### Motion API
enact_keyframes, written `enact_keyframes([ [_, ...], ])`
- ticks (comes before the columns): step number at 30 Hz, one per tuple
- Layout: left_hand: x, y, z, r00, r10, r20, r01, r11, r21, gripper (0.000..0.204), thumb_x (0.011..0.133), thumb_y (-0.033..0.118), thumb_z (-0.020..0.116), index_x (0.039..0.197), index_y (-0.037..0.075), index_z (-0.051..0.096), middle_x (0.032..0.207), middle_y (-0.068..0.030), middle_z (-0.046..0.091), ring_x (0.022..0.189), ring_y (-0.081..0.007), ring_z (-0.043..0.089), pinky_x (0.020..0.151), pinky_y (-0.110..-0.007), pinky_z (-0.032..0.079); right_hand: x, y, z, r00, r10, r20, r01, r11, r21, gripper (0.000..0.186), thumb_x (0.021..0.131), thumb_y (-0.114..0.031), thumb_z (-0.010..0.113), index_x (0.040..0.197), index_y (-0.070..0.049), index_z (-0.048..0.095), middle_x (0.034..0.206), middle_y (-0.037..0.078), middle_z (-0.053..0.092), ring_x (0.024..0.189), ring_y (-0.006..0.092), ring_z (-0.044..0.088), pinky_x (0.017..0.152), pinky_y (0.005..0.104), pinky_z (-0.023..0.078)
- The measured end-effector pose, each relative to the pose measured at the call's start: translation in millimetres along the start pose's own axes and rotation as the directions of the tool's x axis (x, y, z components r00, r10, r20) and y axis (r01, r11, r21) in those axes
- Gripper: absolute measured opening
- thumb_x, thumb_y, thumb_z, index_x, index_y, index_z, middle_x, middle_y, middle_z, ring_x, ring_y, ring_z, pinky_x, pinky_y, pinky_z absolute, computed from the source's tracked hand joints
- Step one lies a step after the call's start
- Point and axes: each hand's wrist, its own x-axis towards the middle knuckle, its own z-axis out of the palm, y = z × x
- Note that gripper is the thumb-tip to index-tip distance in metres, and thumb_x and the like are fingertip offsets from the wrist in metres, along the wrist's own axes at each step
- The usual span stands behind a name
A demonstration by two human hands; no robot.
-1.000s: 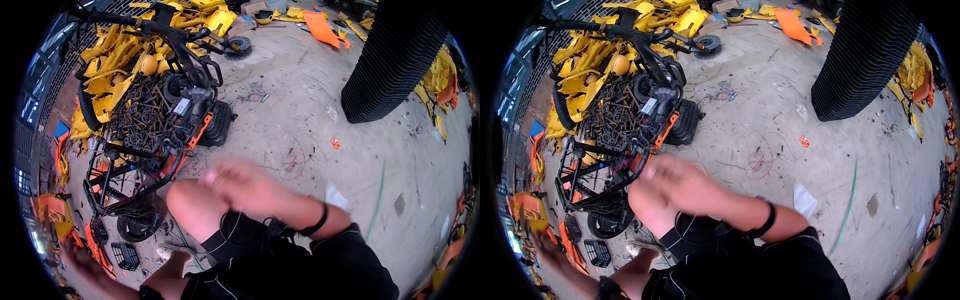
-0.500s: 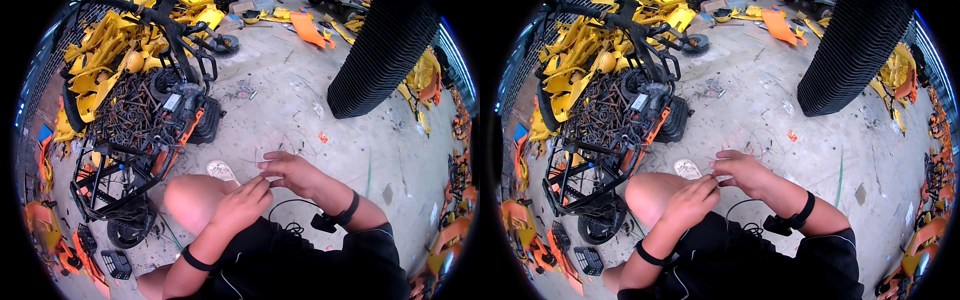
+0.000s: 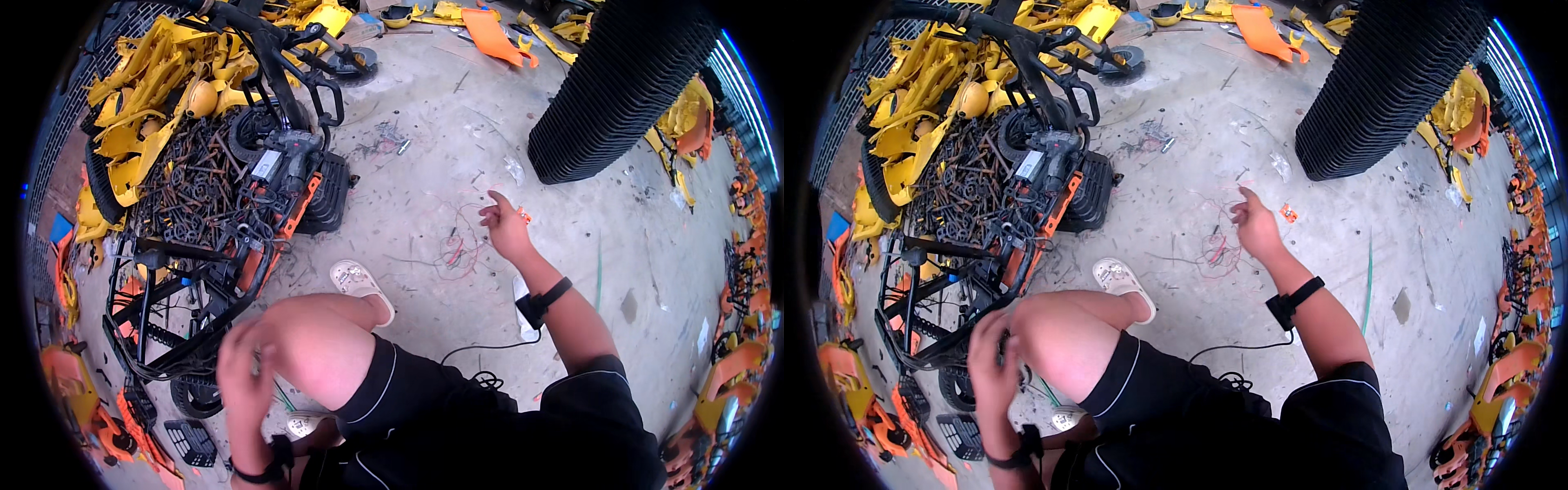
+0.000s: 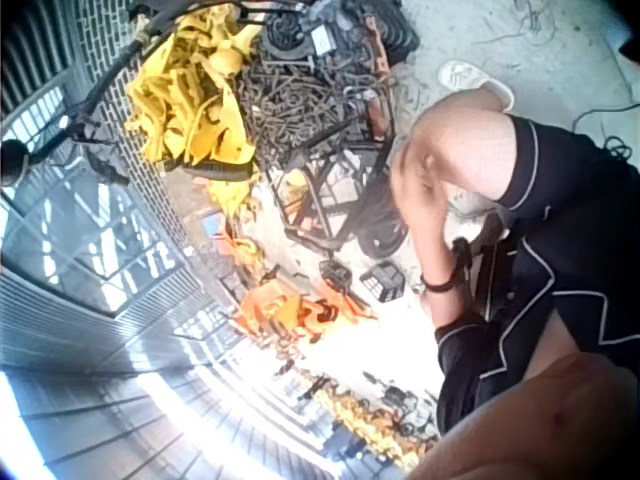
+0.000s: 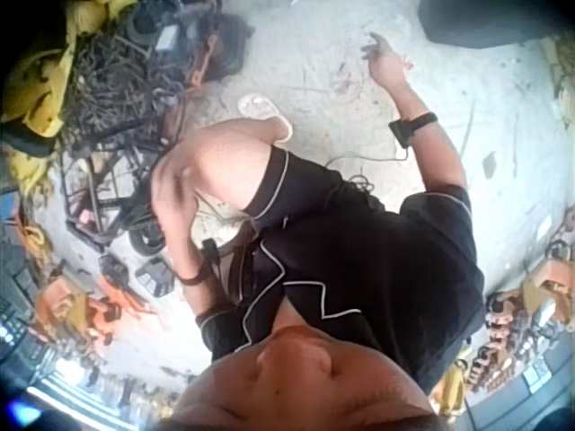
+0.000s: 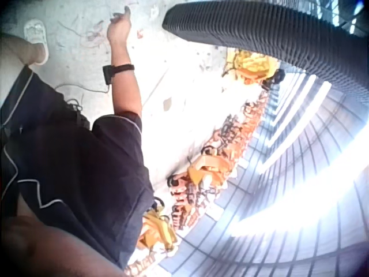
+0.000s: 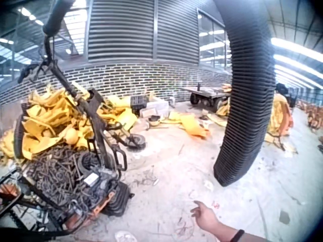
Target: The person manipulates and inspects electrical wires while sitting next to a partially disassembled motorcycle frame.
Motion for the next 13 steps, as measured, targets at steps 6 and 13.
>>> enact_keyframes([
  [6, -118.4, -109.1, -42.2, 0.885, -0.465, -0.014, 0.463, 0.879, 0.115, 0.020, 0.086, 0.000, 0.057, 0.106, -0.003, 0.060, 0.105, -0.0181, 0.062, 0.096, -0.0352, 0.059, 0.084, -0.040, 0.047, 28.4, 84.1, 9.6, 1.000, -0.025, -0.007, 0.019, 0.881, -0.473, 0.036, 0.088, -0.008, 0.052, 0.124, -0.006, 0.053, 0.096, 0.020, 0.068, 0.088, 0.0350, 0.067, 0.076, 0.0428, 0.053],
  [13, -186.3, -116.8, -43.1, 0.727, -0.685, -0.057, 0.684, 0.729, -0.029, 0.024, 0.091, 0.006, 0.057, 0.114, -0.001, 0.061, 0.110, -0.0130, 0.064, 0.097, -0.0244, 0.062, 0.085, -0.033, 0.048, 31.3, 158.7, 126.8, 0.835, 0.545, 0.071, -0.222, 0.452, -0.864, 0.091, 0.080, -0.044, 0.070, 0.152, -0.022, 0.019, 0.159, 0.013, 0.011, 0.144, 0.0373, 0.016, 0.112, 0.0585, 0.020],
])
